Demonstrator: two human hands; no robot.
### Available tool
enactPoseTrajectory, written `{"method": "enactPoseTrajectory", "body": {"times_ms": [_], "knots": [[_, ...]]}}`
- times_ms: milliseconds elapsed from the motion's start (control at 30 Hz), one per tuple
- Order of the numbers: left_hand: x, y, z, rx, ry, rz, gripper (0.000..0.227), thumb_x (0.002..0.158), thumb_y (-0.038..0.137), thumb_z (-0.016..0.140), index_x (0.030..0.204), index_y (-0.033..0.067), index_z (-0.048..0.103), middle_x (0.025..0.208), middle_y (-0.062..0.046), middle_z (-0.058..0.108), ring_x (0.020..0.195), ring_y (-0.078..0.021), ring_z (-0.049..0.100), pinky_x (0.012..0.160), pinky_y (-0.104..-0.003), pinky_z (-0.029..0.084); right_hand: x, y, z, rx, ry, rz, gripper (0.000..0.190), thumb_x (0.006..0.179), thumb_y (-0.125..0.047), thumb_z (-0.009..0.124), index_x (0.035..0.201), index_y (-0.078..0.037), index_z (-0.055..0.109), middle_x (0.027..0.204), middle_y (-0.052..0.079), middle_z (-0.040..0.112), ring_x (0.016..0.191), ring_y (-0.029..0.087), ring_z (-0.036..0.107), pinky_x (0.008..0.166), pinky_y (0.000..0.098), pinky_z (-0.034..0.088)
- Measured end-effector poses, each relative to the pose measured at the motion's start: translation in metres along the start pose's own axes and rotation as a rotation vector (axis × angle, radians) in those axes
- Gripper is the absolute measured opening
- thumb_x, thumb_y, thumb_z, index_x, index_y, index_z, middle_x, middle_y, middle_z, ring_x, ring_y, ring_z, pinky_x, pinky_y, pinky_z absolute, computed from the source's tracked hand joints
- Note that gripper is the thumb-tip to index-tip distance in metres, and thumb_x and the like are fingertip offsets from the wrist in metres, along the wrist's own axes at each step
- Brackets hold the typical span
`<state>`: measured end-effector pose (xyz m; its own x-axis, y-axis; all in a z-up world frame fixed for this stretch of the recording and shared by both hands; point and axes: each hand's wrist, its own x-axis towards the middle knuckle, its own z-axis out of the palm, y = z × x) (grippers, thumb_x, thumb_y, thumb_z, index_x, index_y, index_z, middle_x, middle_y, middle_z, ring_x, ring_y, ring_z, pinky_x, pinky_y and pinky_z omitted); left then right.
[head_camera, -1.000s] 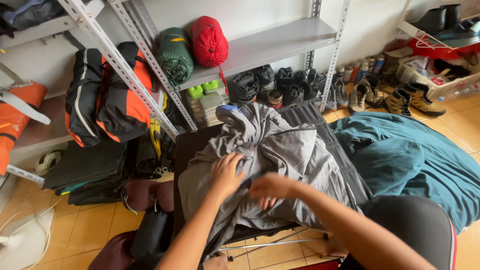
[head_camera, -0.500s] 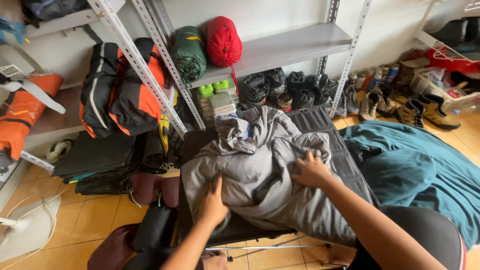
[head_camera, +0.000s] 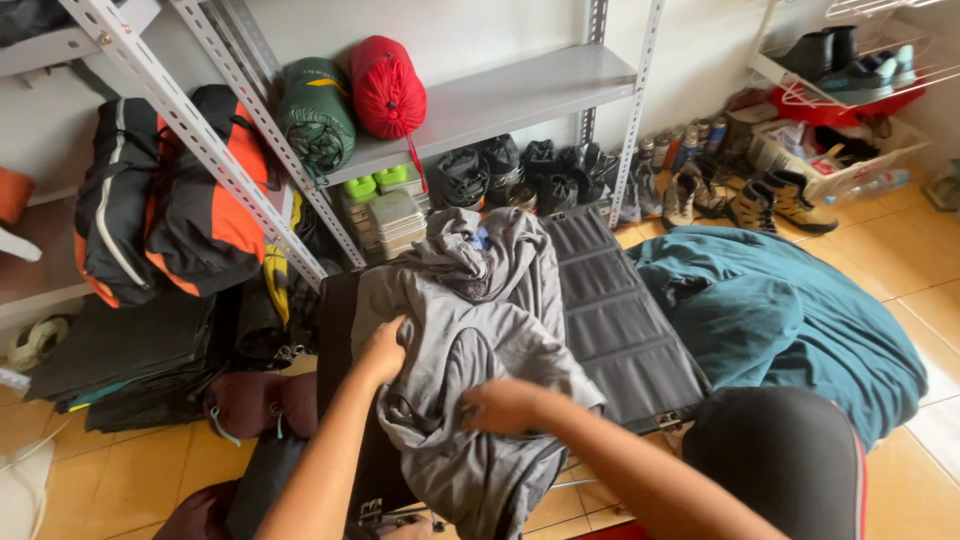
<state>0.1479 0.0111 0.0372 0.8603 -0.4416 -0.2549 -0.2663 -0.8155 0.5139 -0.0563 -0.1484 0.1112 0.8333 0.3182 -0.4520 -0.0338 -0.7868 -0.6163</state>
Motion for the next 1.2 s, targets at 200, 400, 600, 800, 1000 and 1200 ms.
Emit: {"method": "enactPoseTrajectory", "body": {"times_ms": [200, 400, 600, 800, 1000, 1200], "knots": [[-0.139, 0.028, 0.025, 0.148, 0.301, 0.186, 0.078, 0.077, 0.06, 0.061, 0.144, 0.0299, 0.034, 0.15, -0.017, 0.026, 0.136, -0.0393, 0.031, 0.096, -0.067, 0.031, 0.103, 0.117, -0.067, -0.388, 0.815, -0.329, 0.047, 0.078, -0.039, 0.069, 0.115, -0.013, 0.057, 0.106, 0.015, 0.053, 0.083, 0.038, 0.059, 0.065, 0.0519, 0.049], [-0.195, 0.067, 0.073, 0.199, -0.201, 0.076, 0.119, 0.059, 0.049, 0.088, 0.149, 0.0472, 0.011, 0.156, -0.013, -0.02, 0.144, -0.0428, -0.01, 0.098, -0.069, 0.029, 0.129, 0.064, -0.14, -1.069, 0.257, -0.034, 0.136, 0.046, -0.074, 0.078, 0.149, -0.044, -0.006, 0.161, 0.004, -0.008, 0.146, 0.037, -0.002, 0.11, 0.0662, 0.012], [-0.162, 0.038, 0.087, 0.139, 0.018, 0.235, 0.079, 0.055, 0.027, 0.091, 0.117, 0.028, 0.042, 0.151, -0.017, 0.009, 0.127, -0.0456, 0.026, 0.082, -0.06, 0.048, 0.185, 0.148, -0.079, -1.028, 0.186, 0.092, 0.079, 0.052, -0.064, 0.075, 0.117, -0.019, 0.065, 0.142, -0.006, 0.03, 0.125, 0.022, 0.031, 0.087, 0.048, 0.045], [-0.104, -0.002, 0.07, 0.433, 0.122, 0.306, 0.063, 0.066, 0.007, 0.077, 0.12, 0.0228, 0.049, 0.142, -0.012, 0.025, 0.112, -0.0424, 0.042, 0.073, -0.054, 0.053, 0.163, 0.194, -0.044, -0.797, 0.345, 0.06, 0.023, 0.085, -0.024, 0.052, 0.101, -0.022, 0.068, 0.119, 0.001, 0.046, 0.101, 0.028, 0.056, 0.082, 0.0389, 0.054], [-0.042, -0.008, 0.028, 0.631, 0.201, 0.193, 0.024, 0.089, 0.016, 0.056, 0.111, 0.0264, 0.061, 0.143, -0.011, 0.04, 0.137, -0.0406, 0.033, 0.094, -0.071, 0.037, 0.11, 0.193, 0.033, -0.61, 0.538, -0.005, 0.028, 0.071, -0.042, 0.059, 0.087, -0.023, 0.072, 0.11, 0.006, 0.059, 0.063, 0.038, 0.068, 0.055, 0.0501, 0.057], [0.007, -0.064, 0.02, 0.64, 0.365, -0.107, 0.038, 0.101, 0.019, 0.036, 0.137, 0.0304, 0.041, 0.147, -0.019, 0.036, 0.132, -0.0416, 0.039, 0.091, -0.067, 0.04, -0.019, 0.103, 0.018, 0.094, 0.539, -0.387, 0.062, 0.073, -0.023, 0.075, 0.13, -0.011, 0.054, 0.108, 0.023, 0.057, 0.095, 0.052, 0.059, 0.079, 0.0564, 0.052]]}}
